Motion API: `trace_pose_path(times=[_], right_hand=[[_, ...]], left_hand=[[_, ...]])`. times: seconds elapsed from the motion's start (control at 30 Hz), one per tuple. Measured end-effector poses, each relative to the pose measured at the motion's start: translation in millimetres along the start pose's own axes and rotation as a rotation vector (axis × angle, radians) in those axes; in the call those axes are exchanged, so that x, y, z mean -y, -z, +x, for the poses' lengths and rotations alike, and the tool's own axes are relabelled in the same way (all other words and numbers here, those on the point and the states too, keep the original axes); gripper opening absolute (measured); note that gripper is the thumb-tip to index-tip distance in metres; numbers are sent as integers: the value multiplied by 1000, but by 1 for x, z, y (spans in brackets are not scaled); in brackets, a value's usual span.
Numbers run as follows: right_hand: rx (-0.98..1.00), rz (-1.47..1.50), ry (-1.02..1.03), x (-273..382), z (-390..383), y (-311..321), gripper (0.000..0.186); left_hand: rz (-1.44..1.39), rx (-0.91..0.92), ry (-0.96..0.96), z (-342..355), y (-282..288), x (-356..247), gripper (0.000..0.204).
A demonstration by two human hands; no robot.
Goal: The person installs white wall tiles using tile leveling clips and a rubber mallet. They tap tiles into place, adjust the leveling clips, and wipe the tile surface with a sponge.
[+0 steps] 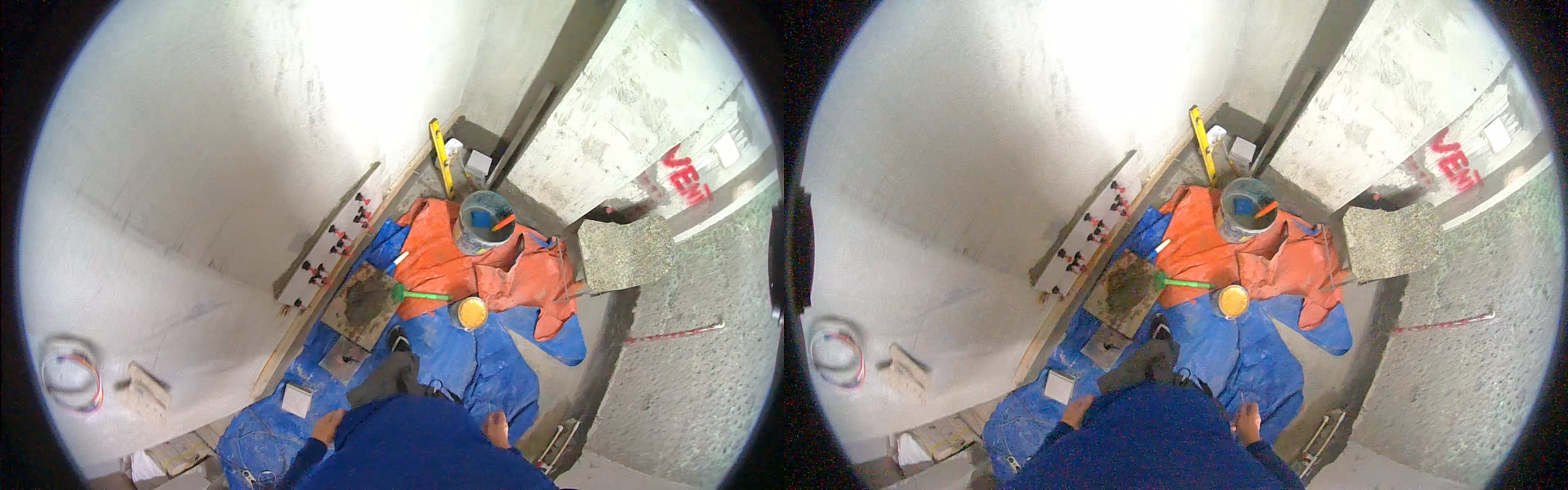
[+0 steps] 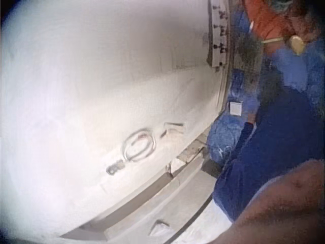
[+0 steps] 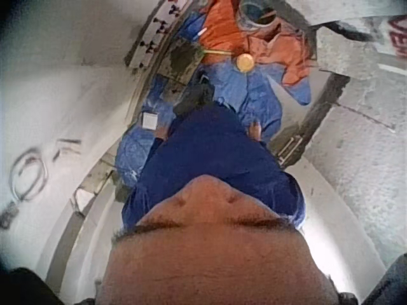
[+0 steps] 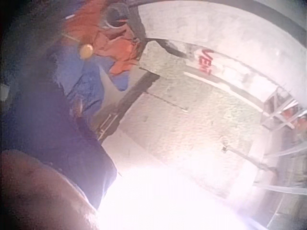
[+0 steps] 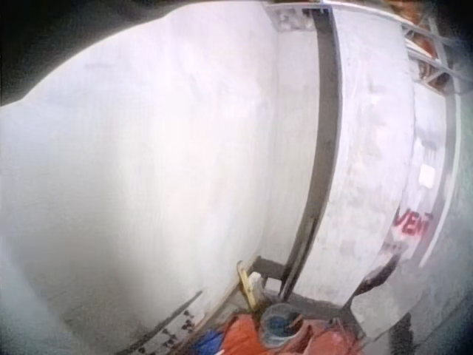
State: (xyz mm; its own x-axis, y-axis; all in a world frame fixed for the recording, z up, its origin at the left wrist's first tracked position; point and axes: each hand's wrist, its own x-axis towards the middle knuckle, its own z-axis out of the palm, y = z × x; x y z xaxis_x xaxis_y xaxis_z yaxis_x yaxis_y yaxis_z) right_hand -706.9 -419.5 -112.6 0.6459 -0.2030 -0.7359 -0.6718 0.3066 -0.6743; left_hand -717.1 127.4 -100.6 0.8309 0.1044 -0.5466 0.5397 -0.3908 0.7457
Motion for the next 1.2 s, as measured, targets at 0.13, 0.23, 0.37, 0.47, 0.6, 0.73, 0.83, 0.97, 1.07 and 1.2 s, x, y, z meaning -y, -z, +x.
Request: trace_pose_path(times=[0.13,0.23,0.37,0.47,0.6,0.73,0.83,0.97,1.07,1.2], right_hand=[[-101,-247,7,51,6,-27,19],[-138,-350,19,93,23,-40,20],[-212,-479,-51,148,52,-45,23],[-139,-524,12,192,83,-45,25],[-99,-642,-20,250,138,-44,27],[-36,-784,-40,324,206,-38,30],[30,-922,-23,398,262,-39,32],[126,-1123,122,510,332,-70,35],[199,-1320,278,575,367,-127,37],[572,-1364,585,592,402,-238,34]], left_hand=[[178,46,-53,62,-22,-5,38],[227,36,-65,75,-21,-28,35],[160,-40,-1,71,-43,-34,39],[81,-44,66,72,-73,-32,44],[-7,-91,300,64,-123,-58,46],[-147,-168,539,49,-187,-123,47],[-250,-209,696,40,-232,-202,47],[-331,-190,834,51,-262,-319,49],[-335,-151,868,88,-251,-370,49],[-162,-223,702,175,-199,-374,49]])
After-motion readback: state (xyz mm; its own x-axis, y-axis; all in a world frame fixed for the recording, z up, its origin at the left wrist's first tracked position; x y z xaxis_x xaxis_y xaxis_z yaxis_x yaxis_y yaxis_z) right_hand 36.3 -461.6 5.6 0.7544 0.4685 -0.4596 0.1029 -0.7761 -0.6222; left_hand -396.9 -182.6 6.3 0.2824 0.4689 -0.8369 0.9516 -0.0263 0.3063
